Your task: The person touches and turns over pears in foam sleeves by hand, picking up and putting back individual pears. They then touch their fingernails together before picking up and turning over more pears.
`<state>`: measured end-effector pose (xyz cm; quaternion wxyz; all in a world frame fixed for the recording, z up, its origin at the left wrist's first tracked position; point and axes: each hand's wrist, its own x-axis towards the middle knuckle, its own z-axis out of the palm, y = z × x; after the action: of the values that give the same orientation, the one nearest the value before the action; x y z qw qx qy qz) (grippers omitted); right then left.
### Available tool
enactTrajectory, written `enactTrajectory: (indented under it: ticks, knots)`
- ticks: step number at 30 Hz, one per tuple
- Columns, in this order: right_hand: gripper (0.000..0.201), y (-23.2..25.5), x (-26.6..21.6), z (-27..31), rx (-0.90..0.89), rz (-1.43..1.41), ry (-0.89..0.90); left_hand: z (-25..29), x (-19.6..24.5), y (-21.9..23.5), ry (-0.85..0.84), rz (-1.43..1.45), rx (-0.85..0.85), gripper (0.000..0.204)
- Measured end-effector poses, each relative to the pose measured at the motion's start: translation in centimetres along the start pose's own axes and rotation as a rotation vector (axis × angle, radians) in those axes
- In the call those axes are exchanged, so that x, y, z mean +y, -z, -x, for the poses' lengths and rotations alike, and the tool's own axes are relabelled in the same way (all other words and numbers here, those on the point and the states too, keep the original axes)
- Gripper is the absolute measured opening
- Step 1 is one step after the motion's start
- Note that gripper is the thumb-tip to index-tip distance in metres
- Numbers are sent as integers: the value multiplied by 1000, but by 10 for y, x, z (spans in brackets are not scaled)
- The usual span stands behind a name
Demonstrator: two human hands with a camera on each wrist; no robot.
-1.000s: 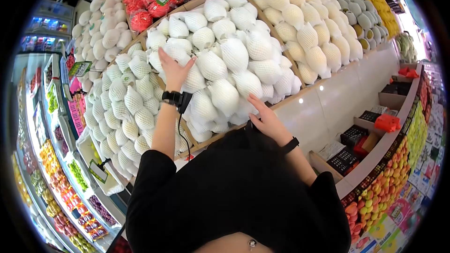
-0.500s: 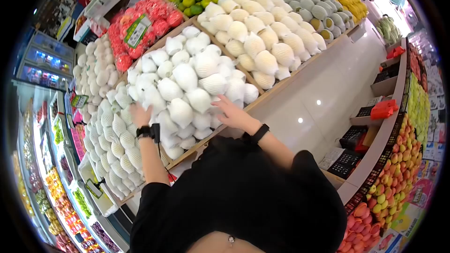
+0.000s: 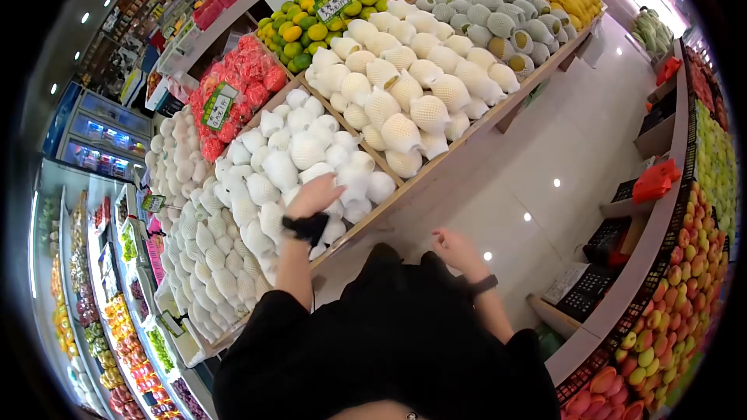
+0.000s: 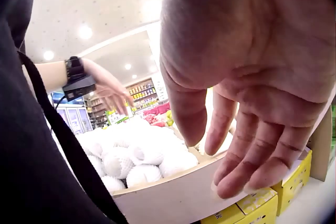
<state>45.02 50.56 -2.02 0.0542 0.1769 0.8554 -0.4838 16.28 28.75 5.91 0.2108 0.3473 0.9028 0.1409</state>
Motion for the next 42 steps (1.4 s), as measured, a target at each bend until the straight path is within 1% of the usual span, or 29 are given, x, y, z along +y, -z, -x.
enactTrajectory:
  ticks: [1, 2, 3, 4, 5, 6, 8, 10, 11, 12, 13, 14, 15, 17, 18, 19, 21, 22, 24, 25, 27, 29, 31, 32, 33, 36, 37, 40, 42]
  knots:
    - [33, 6, -8, 7, -34, -92, -72, -22, 24, -7, -91, -119, -38, 54]
    - [34, 4, -5, 11, -39, -100, -69, -42, 47, -7, -216, -85, -83, 53]
    - [34, 3, -1, 14, -38, -108, -68, -69, 63, -8, -306, 31, -174, 56]
    - [35, 5, 3, 17, -29, -113, -69, -91, 76, -11, -356, 120, -146, 58]
    - [36, 7, 8, 21, -23, -79, -70, -106, 101, -2, -272, 173, -180, 61]
    - [36, 10, 13, 27, -17, -40, -71, -136, 100, -14, -365, 83, -65, 64]
    - [37, 22, 24, 34, -5, -22, -118, -172, 123, -15, -266, -46, -16, 70]
    - [39, 34, 36, 40, 10, -78, -214, -210, 130, -32, -108, -229, 61, 76]
    - [40, 35, 44, 48, 37, -17, -257, -233, 134, -41, -29, -319, 100, 78]
    - [41, 39, 47, 51, 67, 42, -305, -254, 137, -32, 36, -305, 39, 84]
    - [41, 46, 51, 50, 25, 35, -336, -281, 134, -28, 69, -322, 75, 87]
    - [40, 55, 49, 45, -18, 30, -369, -304, 126, -33, 117, -260, 185, 87]
    - [40, 63, 56, 36, -40, 18, -347, -321, 125, -28, 151, -252, 238, 85]
    - [39, 78, 78, 13, -99, -5, -306, -346, 119, -24, 206, -217, 203, 79]
    - [39, 88, 84, 1, -85, 37, -302, -354, 116, -27, 232, -213, 129, 78]
    - [39, 104, 91, -15, -73, 79, -296, -362, 106, -45, 270, -130, 64, 82]
    - [39, 142, 99, -44, -41, 135, -279, -343, 115, -56, 270, -156, 55, 94]
    - [39, 160, 101, -60, -19, 144, -265, -334, 122, -55, 262, -108, 51, 95]
    - [38, 196, 98, -97, 2, 167, -236, -331, 118, -63, 228, -101, 136, 90]
    - [38, 217, 94, -112, -1, 185, -231, -332, 120, -63, 215, -111, 141, 89]
    - [37, 244, 101, -141, 58, 296, -155, -330, 126, -58, 213, -141, 105, 86]
    - [37, 261, 103, -165, 134, 284, -136, -327, 134, -43, 224, -182, 49, 82]
    - [36, 270, 99, -187, 110, 200, -189, -332, 115, -27, 134, 76, 2, 76]
    - [36, 274, 97, -196, 71, 152, -171, -331, 109, -25, 91, 211, -27, 73]
    - [36, 281, 92, -204, 34, 111, -156, -313, 119, -11, 116, 345, 52, 63]
    - [34, 301, 106, -225, -11, 71, -131, -281, 113, -4, 53, 445, 282, 54]
    - [34, 312, 113, -234, -15, 69, -115, -267, 120, 4, 103, 515, 297, 49]
    - [34, 362, 140, -265, 155, 25, -91, -247, 146, 21, 198, 579, 299, 40]
    - [34, 399, 171, -296, 400, 20, -78, -243, 173, 29, 241, 575, 301, 36]
